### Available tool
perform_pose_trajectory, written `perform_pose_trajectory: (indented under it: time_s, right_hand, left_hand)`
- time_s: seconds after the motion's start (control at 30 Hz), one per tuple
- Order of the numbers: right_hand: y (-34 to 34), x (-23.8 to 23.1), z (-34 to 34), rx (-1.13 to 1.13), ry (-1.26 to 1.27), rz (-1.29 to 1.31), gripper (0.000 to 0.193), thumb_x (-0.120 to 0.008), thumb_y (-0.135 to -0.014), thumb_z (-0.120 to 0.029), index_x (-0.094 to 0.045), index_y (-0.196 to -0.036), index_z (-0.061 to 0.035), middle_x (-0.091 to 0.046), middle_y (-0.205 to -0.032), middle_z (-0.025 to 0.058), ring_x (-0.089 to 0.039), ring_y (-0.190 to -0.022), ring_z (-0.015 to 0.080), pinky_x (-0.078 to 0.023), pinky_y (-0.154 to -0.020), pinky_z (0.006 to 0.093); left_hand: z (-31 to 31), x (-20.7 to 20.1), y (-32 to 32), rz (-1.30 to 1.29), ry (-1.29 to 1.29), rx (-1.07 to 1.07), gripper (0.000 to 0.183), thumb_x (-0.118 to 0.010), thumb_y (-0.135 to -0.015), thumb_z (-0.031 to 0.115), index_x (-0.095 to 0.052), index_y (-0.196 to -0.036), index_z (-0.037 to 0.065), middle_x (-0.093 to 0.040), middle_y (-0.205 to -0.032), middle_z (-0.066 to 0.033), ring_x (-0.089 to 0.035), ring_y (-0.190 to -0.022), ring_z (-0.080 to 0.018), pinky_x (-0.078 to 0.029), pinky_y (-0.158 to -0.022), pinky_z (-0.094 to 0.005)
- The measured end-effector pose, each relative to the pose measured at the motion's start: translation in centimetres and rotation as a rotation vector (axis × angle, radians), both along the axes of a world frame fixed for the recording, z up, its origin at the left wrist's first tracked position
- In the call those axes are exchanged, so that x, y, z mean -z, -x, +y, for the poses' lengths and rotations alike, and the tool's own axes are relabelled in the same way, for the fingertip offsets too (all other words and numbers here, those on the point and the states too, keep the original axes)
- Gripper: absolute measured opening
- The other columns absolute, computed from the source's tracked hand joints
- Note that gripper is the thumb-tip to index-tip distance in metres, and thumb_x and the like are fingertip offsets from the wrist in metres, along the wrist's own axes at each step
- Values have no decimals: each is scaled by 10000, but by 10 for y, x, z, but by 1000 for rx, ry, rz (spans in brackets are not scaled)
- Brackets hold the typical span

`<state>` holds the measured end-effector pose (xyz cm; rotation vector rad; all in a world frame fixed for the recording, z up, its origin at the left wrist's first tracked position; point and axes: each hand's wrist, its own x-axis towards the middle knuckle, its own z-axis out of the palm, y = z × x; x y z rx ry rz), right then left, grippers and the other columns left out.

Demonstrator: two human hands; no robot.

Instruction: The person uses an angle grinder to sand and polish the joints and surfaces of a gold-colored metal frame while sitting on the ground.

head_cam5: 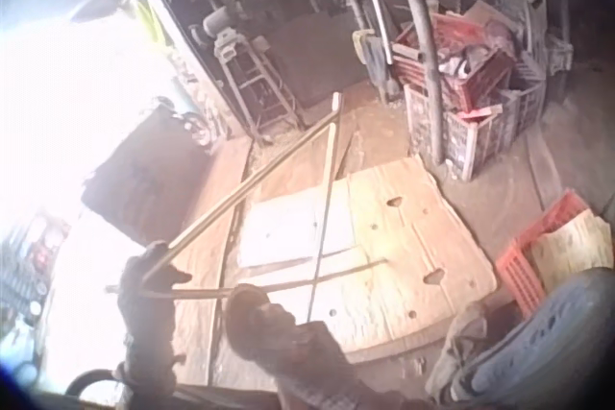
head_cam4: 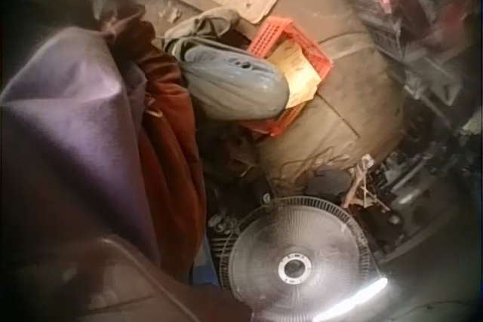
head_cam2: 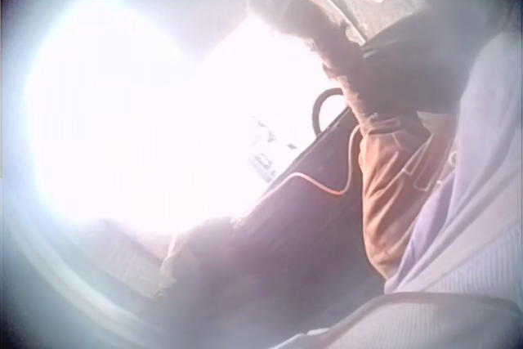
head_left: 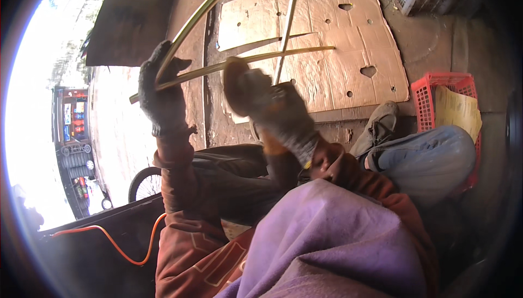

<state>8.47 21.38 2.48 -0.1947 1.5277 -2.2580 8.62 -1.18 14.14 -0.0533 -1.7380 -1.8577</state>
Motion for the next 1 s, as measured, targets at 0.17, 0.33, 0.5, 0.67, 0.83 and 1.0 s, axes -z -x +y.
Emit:
perform_pose_trajectory:
  time_s: [0.17, 0.33, 0.5, 0.67, 0.83, 1.0]
  right_hand:
    - [37, 26, 43, 59, -120, -383, 412, -900, -714, -177, -620, -984, -44, -697, -881, 75, -670, -725, 142, -574, -646, 301]
    - [11, -4, 12, -16, -6, -13, 517, -912, -700, -199, -580, -1060, -33, -686, -971, 68, -669, -842, 142, -574, -727, 300]
    - [29, 25, 21, 0, 92, -131, 535, -909, -691, -331, -583, -991, -31, -674, -891, 82, -659, -789, 157, -556, -707, 333]
    - [53, 25, 52, -23, -168, -301, 553, -902, -692, -281, -539, -1001, -1, -667, -885, 79, -642, -793, 141, -543, -703, 297]
    - [-1, -24, 15, -71, -22, 26, 651, -922, -665, -341, -524, -1048, 2, -664, -922, 99, -631, -849, 153, -528, -724, 327]
    - [24, 44, 28, 58, -62, -198, 421, -893, -731, -147, -612, -1022, -29, -701, -887, 52, -668, -765, 124, -564, -680, 288]
  left_hand:
    - [11, 3, 8, -7, 747, -304, 410, -492, -1028, 264, -618, -1231, -68, -660, -1230, -220, -699, -907, -227, -582, -682, -292]
    - [16, -10, -1, -104, 249, -48, 415, -468, -1037, 278, -637, -1202, -63, -679, -1158, -190, -638, -750, -155, -522, -600, -250]
    - [10, -7, 12, -33, 238, -33, 420, -486, -1035, 305, -647, -1186, -53, -696, -1086, -181, -630, -717, -167, -522, -602, -284]
    - [19, -6, 15, -118, 234, -87, 376, -539, -1025, 324, -660, -1077, -28, -689, -974, -158, -640, -712, -240, -527, -594, -340]
    - [17, -15, -10, -122, 111, -165, 307, -559, -1013, 288, -637, -945, -1, -637, -876, -126, -619, -684, -238, -524, -572, -353]
    - [29, -11, 1, -114, 66, -111, 310, -561, -1012, 291, -636, -942, -1, -640, -865, -126, -617, -669, -239, -520, -559, -353]
